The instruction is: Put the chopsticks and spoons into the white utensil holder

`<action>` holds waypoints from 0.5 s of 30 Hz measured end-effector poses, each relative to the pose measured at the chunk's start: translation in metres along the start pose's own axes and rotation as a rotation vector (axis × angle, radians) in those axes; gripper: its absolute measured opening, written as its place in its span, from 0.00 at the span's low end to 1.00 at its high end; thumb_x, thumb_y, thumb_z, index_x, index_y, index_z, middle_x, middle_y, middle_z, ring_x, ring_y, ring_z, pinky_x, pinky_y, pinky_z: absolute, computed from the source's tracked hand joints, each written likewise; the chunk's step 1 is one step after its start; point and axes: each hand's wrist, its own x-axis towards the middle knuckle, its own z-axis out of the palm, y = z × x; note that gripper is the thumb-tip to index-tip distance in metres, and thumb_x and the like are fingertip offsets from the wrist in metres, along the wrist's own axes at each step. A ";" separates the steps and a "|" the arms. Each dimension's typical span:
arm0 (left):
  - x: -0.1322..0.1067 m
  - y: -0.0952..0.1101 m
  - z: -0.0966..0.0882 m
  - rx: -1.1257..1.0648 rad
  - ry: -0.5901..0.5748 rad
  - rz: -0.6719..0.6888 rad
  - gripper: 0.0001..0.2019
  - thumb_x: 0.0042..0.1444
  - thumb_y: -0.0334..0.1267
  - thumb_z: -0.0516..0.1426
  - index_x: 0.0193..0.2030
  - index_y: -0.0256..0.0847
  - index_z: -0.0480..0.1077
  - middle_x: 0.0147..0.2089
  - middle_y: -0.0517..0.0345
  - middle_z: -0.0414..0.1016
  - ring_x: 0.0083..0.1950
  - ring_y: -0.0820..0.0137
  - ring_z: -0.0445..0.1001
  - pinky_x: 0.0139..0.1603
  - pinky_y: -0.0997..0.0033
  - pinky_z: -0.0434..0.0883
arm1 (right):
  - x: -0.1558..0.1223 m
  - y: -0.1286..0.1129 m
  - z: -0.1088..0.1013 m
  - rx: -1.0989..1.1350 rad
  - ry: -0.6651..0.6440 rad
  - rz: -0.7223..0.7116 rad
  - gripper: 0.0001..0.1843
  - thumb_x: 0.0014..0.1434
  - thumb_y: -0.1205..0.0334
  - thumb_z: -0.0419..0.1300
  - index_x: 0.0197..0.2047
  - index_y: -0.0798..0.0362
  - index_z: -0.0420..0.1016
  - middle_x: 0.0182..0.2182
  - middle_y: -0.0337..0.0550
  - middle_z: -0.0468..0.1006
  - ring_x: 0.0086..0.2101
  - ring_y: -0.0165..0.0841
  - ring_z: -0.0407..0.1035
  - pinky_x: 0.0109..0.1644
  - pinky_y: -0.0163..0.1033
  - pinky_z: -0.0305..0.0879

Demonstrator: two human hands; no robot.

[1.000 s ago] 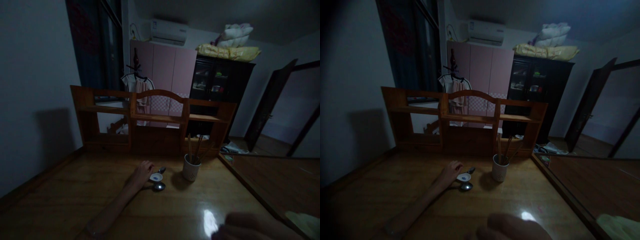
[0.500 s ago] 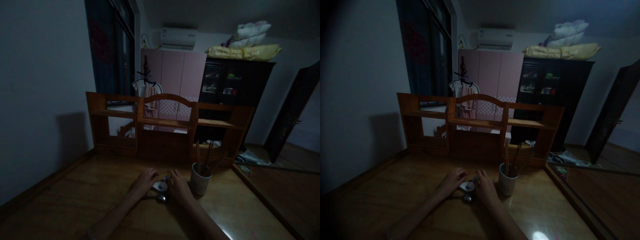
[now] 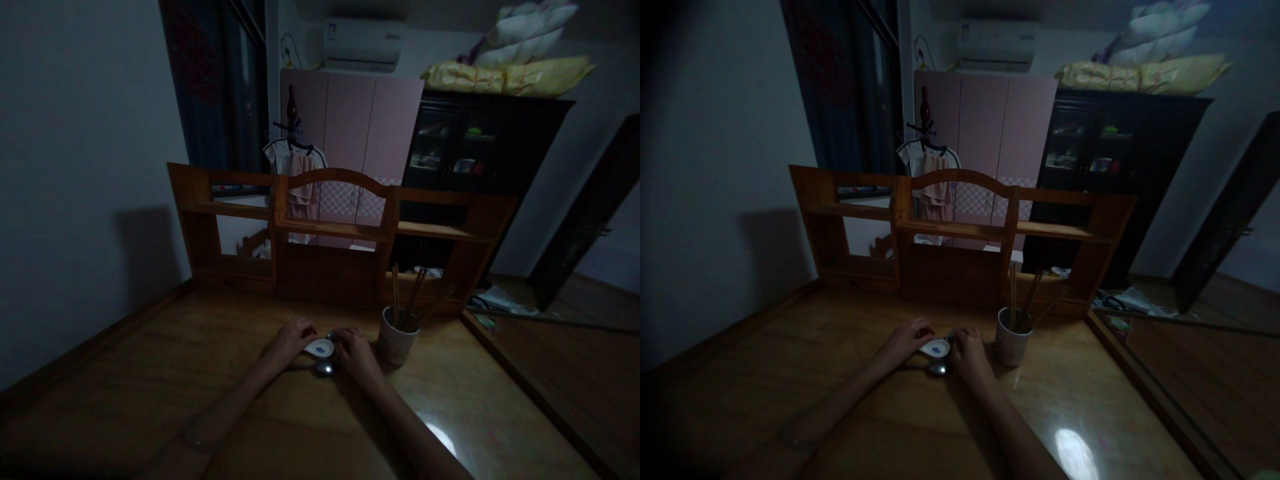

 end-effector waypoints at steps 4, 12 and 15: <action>-0.001 0.001 -0.001 -0.003 -0.011 0.002 0.06 0.57 0.39 0.57 0.36 0.41 0.75 0.39 0.56 0.75 0.41 0.67 0.72 0.39 0.73 0.66 | 0.000 0.004 0.002 0.023 0.027 0.016 0.16 0.58 0.72 0.53 0.46 0.53 0.77 0.40 0.47 0.77 0.45 0.38 0.67 0.51 0.40 0.60; 0.000 -0.001 0.001 -0.013 -0.009 -0.005 0.07 0.56 0.39 0.58 0.36 0.41 0.75 0.38 0.57 0.75 0.40 0.67 0.72 0.38 0.74 0.65 | 0.000 0.006 0.004 0.084 0.076 0.010 0.16 0.57 0.72 0.54 0.44 0.53 0.79 0.39 0.47 0.78 0.43 0.39 0.69 0.49 0.41 0.63; 0.000 0.001 0.001 -0.019 -0.007 -0.008 0.08 0.57 0.41 0.57 0.36 0.41 0.76 0.37 0.57 0.75 0.38 0.68 0.72 0.37 0.74 0.65 | 0.001 0.009 0.005 0.113 0.091 0.017 0.16 0.58 0.71 0.54 0.44 0.53 0.79 0.40 0.47 0.78 0.42 0.39 0.70 0.49 0.41 0.64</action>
